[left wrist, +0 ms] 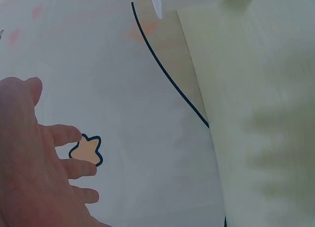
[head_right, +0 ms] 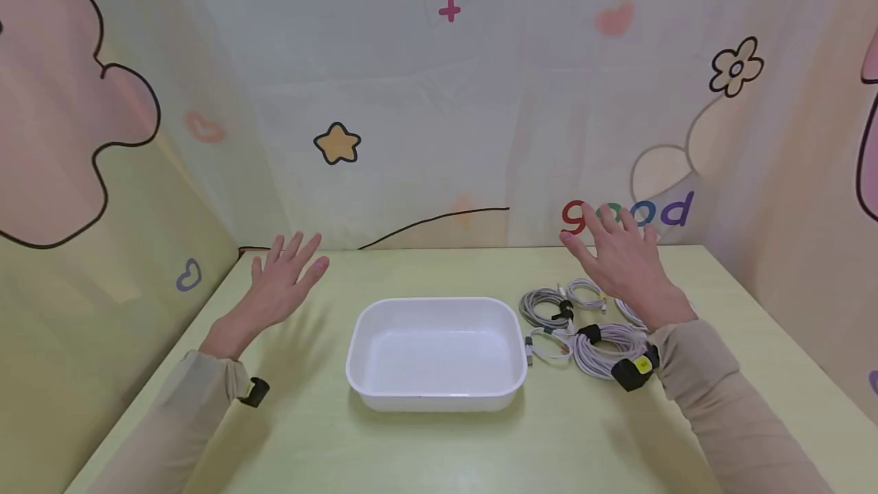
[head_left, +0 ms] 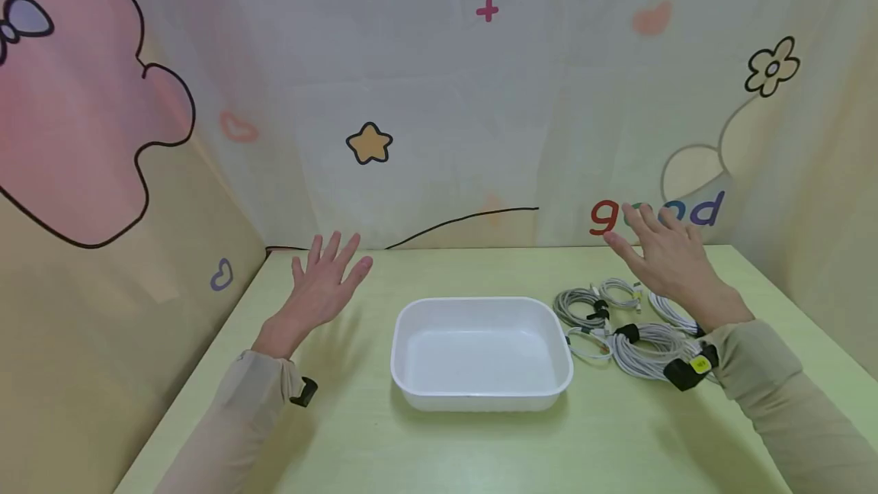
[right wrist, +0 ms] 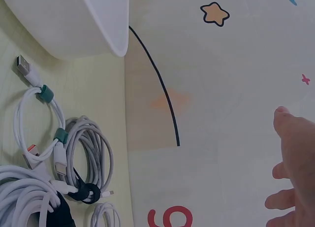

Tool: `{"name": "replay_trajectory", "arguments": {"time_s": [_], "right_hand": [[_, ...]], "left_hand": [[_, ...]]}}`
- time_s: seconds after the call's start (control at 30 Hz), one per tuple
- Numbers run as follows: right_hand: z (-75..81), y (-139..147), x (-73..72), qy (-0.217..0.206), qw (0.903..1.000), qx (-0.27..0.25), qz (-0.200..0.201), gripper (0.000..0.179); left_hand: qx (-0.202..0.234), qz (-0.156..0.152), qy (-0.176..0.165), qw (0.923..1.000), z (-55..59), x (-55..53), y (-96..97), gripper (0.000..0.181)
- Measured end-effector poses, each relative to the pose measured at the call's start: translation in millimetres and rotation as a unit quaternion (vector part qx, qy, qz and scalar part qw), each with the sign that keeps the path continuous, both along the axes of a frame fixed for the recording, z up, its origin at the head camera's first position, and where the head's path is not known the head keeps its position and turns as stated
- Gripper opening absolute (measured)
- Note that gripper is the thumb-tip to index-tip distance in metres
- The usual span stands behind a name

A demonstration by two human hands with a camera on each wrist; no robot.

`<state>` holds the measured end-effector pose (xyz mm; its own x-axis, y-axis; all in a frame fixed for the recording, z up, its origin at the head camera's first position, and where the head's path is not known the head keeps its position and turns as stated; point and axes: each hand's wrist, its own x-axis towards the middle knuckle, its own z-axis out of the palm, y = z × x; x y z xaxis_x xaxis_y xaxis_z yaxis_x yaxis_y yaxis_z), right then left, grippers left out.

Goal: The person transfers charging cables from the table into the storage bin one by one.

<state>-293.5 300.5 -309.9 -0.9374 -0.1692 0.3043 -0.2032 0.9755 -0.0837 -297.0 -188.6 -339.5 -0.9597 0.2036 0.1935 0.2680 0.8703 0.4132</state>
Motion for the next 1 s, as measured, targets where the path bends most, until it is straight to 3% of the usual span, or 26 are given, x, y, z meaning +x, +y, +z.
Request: {"name": "replay_trajectory", "arguments": {"time_s": [0.33, 0.4, 0.47, 0.5, 0.57, 0.7, 0.73, 0.87, 1.0], "right_hand": [[1.5, -3.1, -1.6, -0.004, 1.0000, 0.006, 0.001, 0.078], [1.5, -3.9, -2.0, -0.005, 1.0000, 0.005, 0.003, 0.077], [1.6, -5.0, -2.4, -0.010, 0.9999, 0.003, 0.004, 0.077], [1.5, -5.5, -2.6, -0.015, 0.9999, 0.002, 0.003, 0.078], [1.6, -6.3, -3.0, -0.019, 0.9998, 0.001, 0.002, 0.078], [1.7, -8.0, -5.3, -0.031, 0.9995, 0.010, 0.004, 0.078], [1.8, -8.4, -6.0, -0.035, 0.9993, 0.012, 0.005, 0.078], [-0.1, -9.1, -8.8, -0.065, 0.9978, 0.013, 0.004, 0.078], [-6.3, -9.6, -11.4, -0.098, 0.9952, 0.003, 0.001, 0.078]], "left_hand": [[0.011, -0.008, -0.010, 0.9999, 0.8, -1.7, -2.9, 0.074], [0.033, -0.017, -0.024, 0.9990, 1.2, -2.1, -3.8, 0.075], [0.072, -0.031, -0.060, 0.9952, 0.6, -2.1, -4.0, 0.075], [0.104, -0.041, -0.090, 0.9896, -0.1, -1.3, -3.7, 0.076], [0.173, -0.059, -0.161, 0.9699, -2.2, 0.1, -2.4, 0.075], [0.274, -0.075, -0.289, 0.9142, -13.6, 5.1, 4.2, 0.065], [0.283, -0.078, -0.308, 0.9052, -17.4, 5.8, 6.5, 0.063], [0.300, -0.077, -0.358, 0.8809, -32.3, 9.4, 17.8, 0.052], [0.320, -0.077, -0.384, 0.8625, -45.2, 11.2, 26.4, 0.044]]}}
